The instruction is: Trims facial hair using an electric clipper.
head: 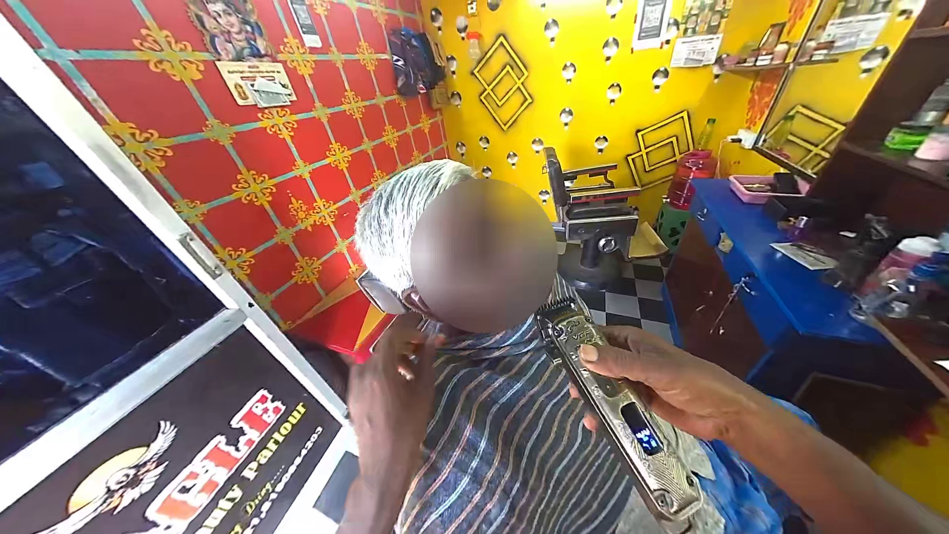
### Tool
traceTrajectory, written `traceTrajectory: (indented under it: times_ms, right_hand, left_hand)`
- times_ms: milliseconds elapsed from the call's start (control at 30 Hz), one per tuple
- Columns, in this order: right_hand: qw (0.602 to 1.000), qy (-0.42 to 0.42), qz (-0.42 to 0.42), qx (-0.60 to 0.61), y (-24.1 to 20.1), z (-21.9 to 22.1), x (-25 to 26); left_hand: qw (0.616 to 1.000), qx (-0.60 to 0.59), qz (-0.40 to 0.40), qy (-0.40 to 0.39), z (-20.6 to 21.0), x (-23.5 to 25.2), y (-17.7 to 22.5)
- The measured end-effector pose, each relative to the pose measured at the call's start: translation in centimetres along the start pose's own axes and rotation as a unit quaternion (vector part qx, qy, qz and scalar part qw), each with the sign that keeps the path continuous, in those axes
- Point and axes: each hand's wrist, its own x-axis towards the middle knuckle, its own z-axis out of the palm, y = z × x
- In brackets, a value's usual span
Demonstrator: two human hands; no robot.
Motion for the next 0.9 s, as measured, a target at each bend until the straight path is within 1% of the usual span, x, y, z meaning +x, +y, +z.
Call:
traceTrajectory:
  times_ms: [67,133,167,300,400,533,700,800,900]
  right_hand:
    - [1.000,-0.003,0.026,-0.006,-0.3,0.1,0.4]
    - [0.999,-0.004,0.038,-0.007,-0.9,0.6,0.8]
    - [0.999,-0.003,0.041,-0.005,-1.1,0.9,1.0]
    - [0.999,-0.001,0.046,-0.008,-1.4,1.5,2.0]
    - [0.999,0.002,0.046,-0.004,-1.2,1.5,2.6]
    - [0.998,-0.004,0.058,-0.003,-1.1,1.1,3.2]
    - [0.998,-0.005,0.059,0.007,-1.1,1.1,3.8]
    - [0.998,-0.012,0.057,0.017,-1.5,1.1,4.0]
    - [0.998,-0.003,0.058,0.020,-1.9,1.3,4.0]
  left_hand:
    - [0.999,-0.037,0.003,-0.011,1.6,-0.4,1.9]
    - [0.995,-0.091,-0.026,-0.043,3.0,0.1,3.1]
    - [0.993,-0.100,-0.039,-0.050,3.6,0.4,3.5]
    - [0.997,-0.056,-0.057,-0.019,5.0,1.5,4.5]
    - [0.995,-0.065,-0.069,-0.005,5.4,1.8,4.5]
    - [0.989,-0.113,-0.090,-0.019,5.7,1.7,4.1]
    - [0.988,-0.132,-0.077,-0.013,6.0,1.5,3.8]
    - [0.986,-0.145,-0.085,-0.024,6.0,1.5,3.7]
    - [0.985,-0.145,-0.087,-0.025,6.0,1.5,3.7]
